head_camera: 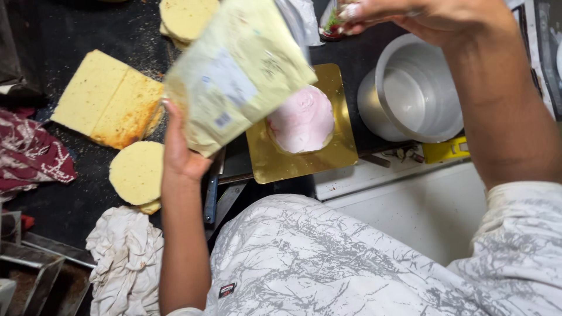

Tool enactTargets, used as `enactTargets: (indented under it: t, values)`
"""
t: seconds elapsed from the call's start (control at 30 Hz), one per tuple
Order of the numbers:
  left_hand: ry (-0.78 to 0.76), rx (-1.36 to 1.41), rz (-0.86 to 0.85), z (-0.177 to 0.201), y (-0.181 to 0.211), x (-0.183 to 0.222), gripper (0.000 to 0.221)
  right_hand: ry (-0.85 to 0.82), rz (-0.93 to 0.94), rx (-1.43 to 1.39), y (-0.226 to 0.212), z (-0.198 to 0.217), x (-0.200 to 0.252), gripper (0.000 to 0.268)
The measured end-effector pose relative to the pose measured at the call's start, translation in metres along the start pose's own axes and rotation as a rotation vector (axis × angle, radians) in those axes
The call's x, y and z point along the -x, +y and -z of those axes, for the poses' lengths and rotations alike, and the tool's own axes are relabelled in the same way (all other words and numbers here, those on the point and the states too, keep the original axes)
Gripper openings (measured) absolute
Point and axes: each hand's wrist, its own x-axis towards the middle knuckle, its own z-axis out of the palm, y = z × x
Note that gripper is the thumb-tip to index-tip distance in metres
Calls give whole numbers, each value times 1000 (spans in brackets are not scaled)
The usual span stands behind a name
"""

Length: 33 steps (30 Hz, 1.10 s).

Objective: The person assembles a cake by placing sponge cake layers onto a gold base, spreading white cream and red syrup between them, and trimming the edges with a knife.

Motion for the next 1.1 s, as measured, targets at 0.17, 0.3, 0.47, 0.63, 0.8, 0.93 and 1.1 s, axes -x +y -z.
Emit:
enactTargets:
  t: [0.17, 0.3, 0.47, 0.63, 0.8, 0.93, 1.1]
  values:
    - [68, -87, -97, -7, 26, 0, 82, 171, -288, -86, 45, -30, 11, 22]
    - [164, 8, -142, -3, 31, -2, 79, 182, -468, -241, 109, -55, -22, 23]
    - [101, 66, -141, 7, 29, 9, 74, 200, -492, -20, 164, -37, -9, 22]
    - [105, 127, -153, 21, 24, 19, 72, 17, -562, 238, 191, -59, 23, 27]
    - [77, 121, -155, 22, 24, 18, 72, -78, -415, 414, 192, -108, 23, 27]
    - [65, 127, -151, 19, 27, 22, 73, -61, -597, 491, 197, -102, 26, 21]
    - [34, 154, -176, 18, 26, 28, 75, 115, -652, 231, 223, -54, 19, 18]
